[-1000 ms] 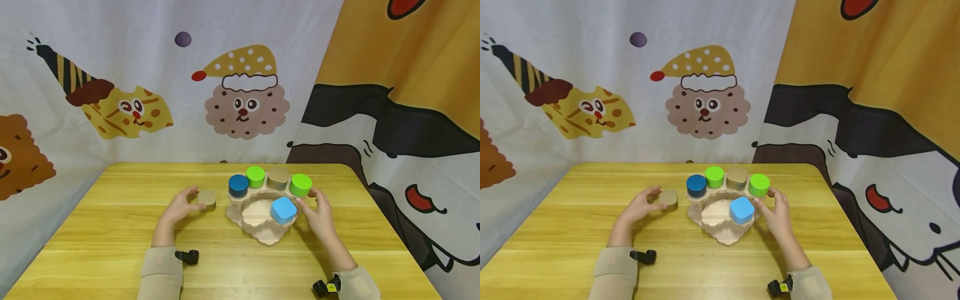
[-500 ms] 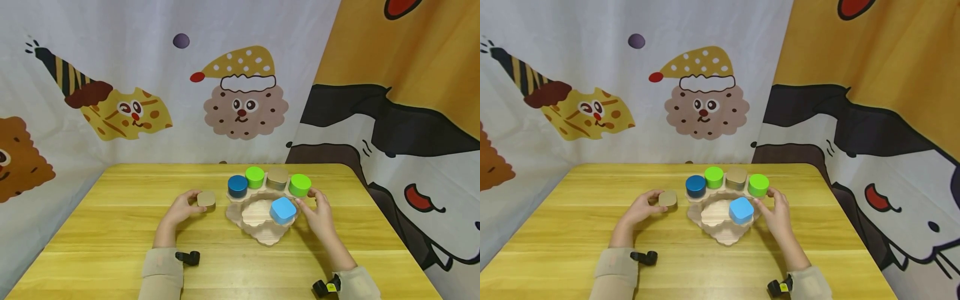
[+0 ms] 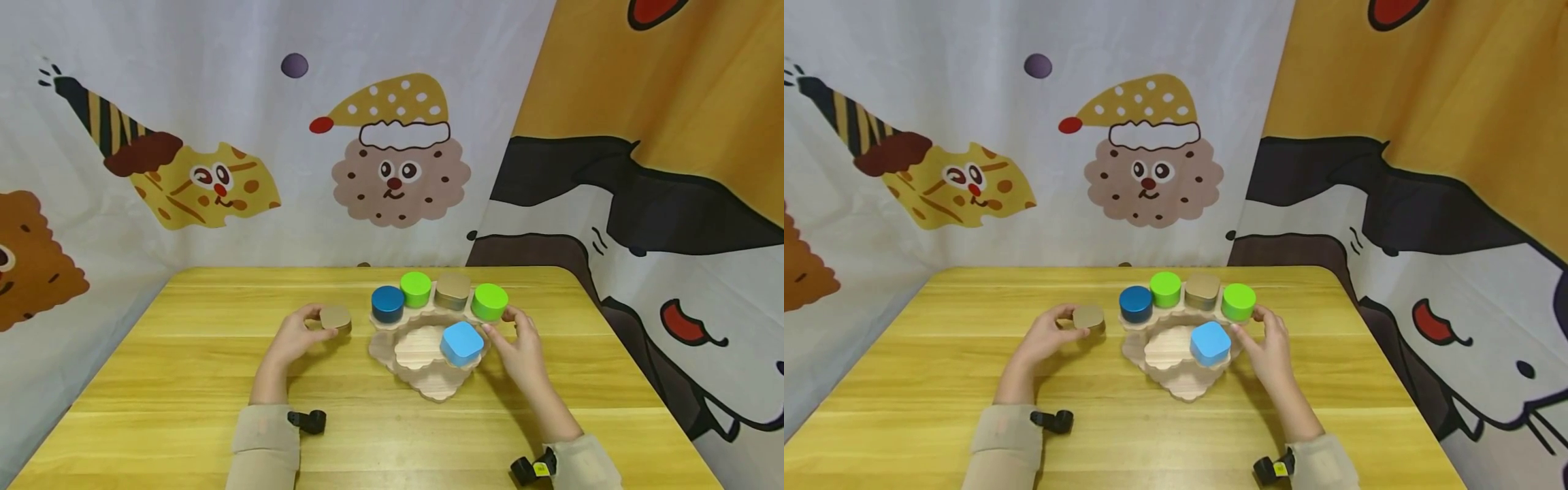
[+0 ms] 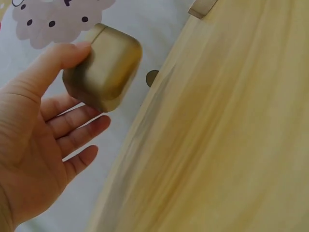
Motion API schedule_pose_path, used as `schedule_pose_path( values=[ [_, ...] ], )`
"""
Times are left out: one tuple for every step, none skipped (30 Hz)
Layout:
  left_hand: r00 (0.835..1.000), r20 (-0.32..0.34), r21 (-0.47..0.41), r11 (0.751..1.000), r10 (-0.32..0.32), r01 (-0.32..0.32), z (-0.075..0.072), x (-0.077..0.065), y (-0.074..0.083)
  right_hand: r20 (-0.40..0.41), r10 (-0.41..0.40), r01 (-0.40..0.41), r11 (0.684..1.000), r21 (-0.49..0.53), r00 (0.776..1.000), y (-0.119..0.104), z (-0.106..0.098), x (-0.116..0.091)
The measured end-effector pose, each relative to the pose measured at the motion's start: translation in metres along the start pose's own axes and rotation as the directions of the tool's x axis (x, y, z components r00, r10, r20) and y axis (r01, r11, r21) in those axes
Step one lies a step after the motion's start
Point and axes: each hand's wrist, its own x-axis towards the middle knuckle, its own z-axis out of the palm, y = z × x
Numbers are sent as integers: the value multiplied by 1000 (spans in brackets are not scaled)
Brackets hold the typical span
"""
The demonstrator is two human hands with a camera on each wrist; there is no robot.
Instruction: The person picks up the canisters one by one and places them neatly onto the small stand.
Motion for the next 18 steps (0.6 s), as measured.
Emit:
schedule_pose_path(
  values=[
    [1000, -9, 3, 1000, -1, 1, -1, 0, 1, 1, 1, -1, 1000, 0, 1000, 0, 0, 0],
    [1000, -20, 1, 1000, -3, 3, -2, 0, 3, 1, 2, -2, 1000, -1, 1000, 0, 0, 0],
    [1000, -31, -2, 1000, -4, 4, -3, 0, 5, 1, 1, -1, 1000, 0, 1000, 0, 0, 0],
    [999, -42, -7, 1000, -4, 3, -3, -1, 7, 0, 1, -1, 1000, 0, 1000, 0, 0, 0],
    [998, -55, -9, 1000, -2, 2, -4, -1, 9, 1, 1, -1, 1000, 1, 1000, 0, 0, 0],
    [998, -68, -13, 1000, -1, 0, -5, -1, 12, 1, 1, -1, 1000, 2, 1000, 0, 0, 0],
    [997, -78, -17, 1000, 4, -5, -5, -2, 14, 1, 1, -1, 1000, 3, 1000, 0, 0, 0],
    [996, -88, -23, 1000, 8, -11, -6, -2, 17, 0, 1, -1, 1000, 4, 1000, 0, 0, 0],
    [995, -98, -24, 1000, 14, -16, -7, -2, 20, 0, 0, 0, 1000, 5, 1000, 0, 0, 0],
    [994, -111, -22, 999, 23, -25, -7, -3, 22, -3, -4, 4, 1000, 8, 1000, 0, 0, 0],
    [992, -123, -19, 999, 31, -34, -8, -3, 25, -6, -8, 8, 1000, 11, 1000, 0, 0, 0],
    [990, -135, -15, 999, 41, -43, -9, -3, 27, -10, -15, 15, 1000, 13, 1000, 0, 0, 0],
    [988, -147, -11, 998, 52, -54, -9, -3, 30, -14, -22, 23, 1000, 15, 1000, 0, 0, 0],
    [985, -162, -7, 998, 62, -64, -10, -4, 32, -18, -30, 30, 999, 16, 999, -1, 0, 0],
    [981, -179, -1, 997, 72, -73, -11, -4, 35, -22, -36, 36, 999, 18, 999, -1, -1, 0],
    [977, -195, 4, 997, 82, -83, -12, -4, 38, -26, -42, 42, 999, 19, 999, -1, -1, 0],
    [974, -208, 5, 996, 89, -90, -13, -5, 41, -27, -43, 44, 999, 18, 999, -1, -1, 0],
    [971, -220, 6, 995, 96, -97, -14, -6, 44, -28, -44, 44, 999, 18, 999, -2, -1, 0]
  ],
)
